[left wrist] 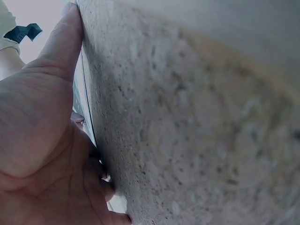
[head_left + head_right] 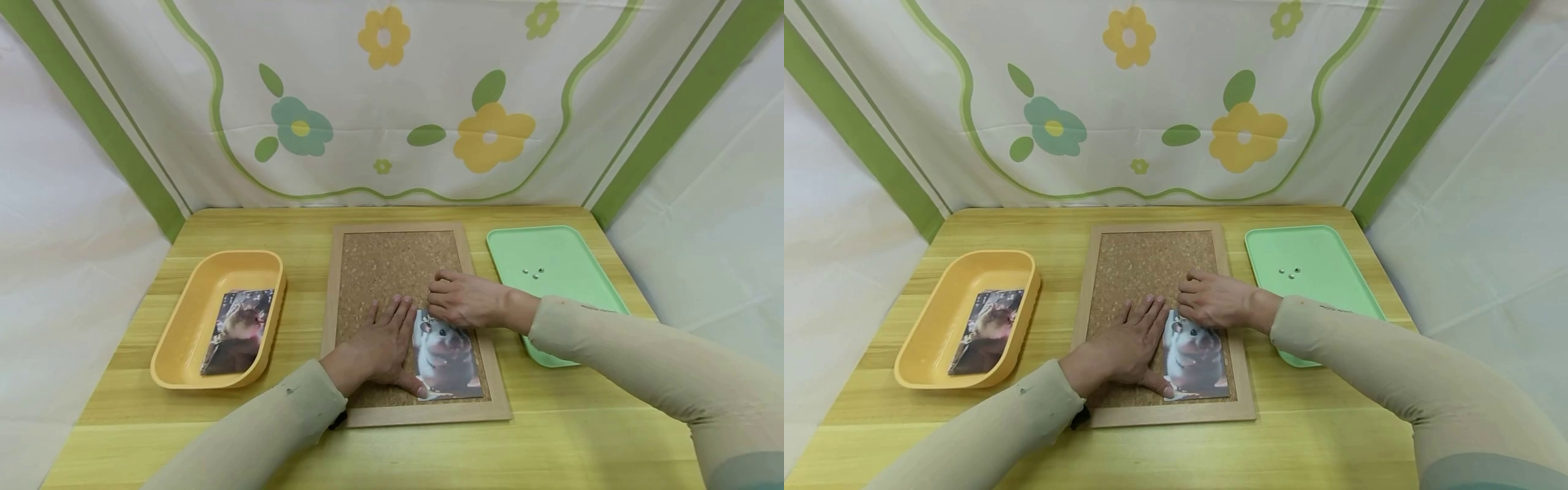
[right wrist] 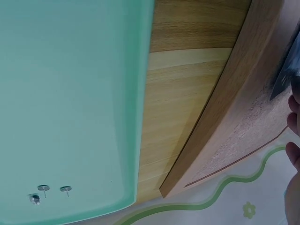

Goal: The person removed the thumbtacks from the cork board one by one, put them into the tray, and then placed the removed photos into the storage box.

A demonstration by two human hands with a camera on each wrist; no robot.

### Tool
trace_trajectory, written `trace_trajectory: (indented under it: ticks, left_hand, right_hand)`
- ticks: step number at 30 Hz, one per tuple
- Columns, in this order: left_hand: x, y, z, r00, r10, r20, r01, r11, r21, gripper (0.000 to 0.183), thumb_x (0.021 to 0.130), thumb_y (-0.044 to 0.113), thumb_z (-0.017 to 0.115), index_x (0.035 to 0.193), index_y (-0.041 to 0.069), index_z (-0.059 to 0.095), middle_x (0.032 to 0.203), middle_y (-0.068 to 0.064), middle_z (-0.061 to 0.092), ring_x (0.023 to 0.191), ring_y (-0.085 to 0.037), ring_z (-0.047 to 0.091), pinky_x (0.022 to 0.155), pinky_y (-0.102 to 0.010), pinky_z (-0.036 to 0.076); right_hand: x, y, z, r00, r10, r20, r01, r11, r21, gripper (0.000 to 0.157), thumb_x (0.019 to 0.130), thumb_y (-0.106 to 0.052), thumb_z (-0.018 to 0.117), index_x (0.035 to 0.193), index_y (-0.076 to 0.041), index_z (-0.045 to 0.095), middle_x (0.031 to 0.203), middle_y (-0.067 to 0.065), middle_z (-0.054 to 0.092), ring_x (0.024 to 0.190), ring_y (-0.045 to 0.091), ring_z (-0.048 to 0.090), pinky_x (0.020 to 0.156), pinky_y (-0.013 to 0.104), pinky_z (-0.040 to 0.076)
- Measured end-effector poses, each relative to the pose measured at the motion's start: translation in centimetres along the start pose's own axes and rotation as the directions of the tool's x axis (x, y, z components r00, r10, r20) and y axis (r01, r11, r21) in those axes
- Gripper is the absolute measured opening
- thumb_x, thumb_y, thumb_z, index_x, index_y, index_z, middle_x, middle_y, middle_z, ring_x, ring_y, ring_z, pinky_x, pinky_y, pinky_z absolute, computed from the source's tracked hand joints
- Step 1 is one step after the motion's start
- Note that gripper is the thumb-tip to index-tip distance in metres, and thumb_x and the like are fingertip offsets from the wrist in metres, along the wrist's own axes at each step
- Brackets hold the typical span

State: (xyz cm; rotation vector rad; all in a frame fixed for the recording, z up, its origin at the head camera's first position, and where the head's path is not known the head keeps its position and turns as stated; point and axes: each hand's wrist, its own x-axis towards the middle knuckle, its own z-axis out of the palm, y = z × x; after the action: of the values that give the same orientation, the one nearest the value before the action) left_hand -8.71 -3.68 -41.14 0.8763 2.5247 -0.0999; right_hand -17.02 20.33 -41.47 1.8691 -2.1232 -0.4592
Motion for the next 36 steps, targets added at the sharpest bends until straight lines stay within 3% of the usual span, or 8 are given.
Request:
trace_trajectory:
  ticks: [14, 36]
  left_hand:
    - [-0.14, 0.0, -0.1, 1.0, -0.001, 0.0, 0.001, 1.0, -0.013, 0.144, 0.074, 0.097, 0.056, 0.17, 0.006, -0.001, 0.177, -0.014, -0.009, 0.164, -0.032, -0.009, 0.132, -0.059, 0.005]
    - [-0.15, 0.08, -0.2, 1.0, -0.006, 0.002, 0.006, 1.0, -0.007, 0.143, 0.074, 0.097, 0.056, 0.17, 0.006, 0.0, 0.177, -0.014, -0.009, 0.164, -0.031, -0.009, 0.132, -0.059, 0.005]
  right_hand:
    - [0.0, 0.17, -0.06, 1.0, 0.004, 0.012, -0.004, 1.0, 0.017, 0.018, 0.102, -0.027, 0.061, 0.108, -0.012, 0.068, 0.105, 0.002, 0.068, 0.103, 0.022, 0.062, 0.106, 0.043, 0.049]
    - [-0.05, 0.11, 0.3, 0.999, -0.016, -0.029, 0.015, 0.999, -0.028, 0.02, 0.108, -0.026, 0.053, 0.106, -0.011, 0.067, 0.101, 0.002, 0.068, 0.1, 0.023, 0.062, 0.105, 0.044, 0.049]
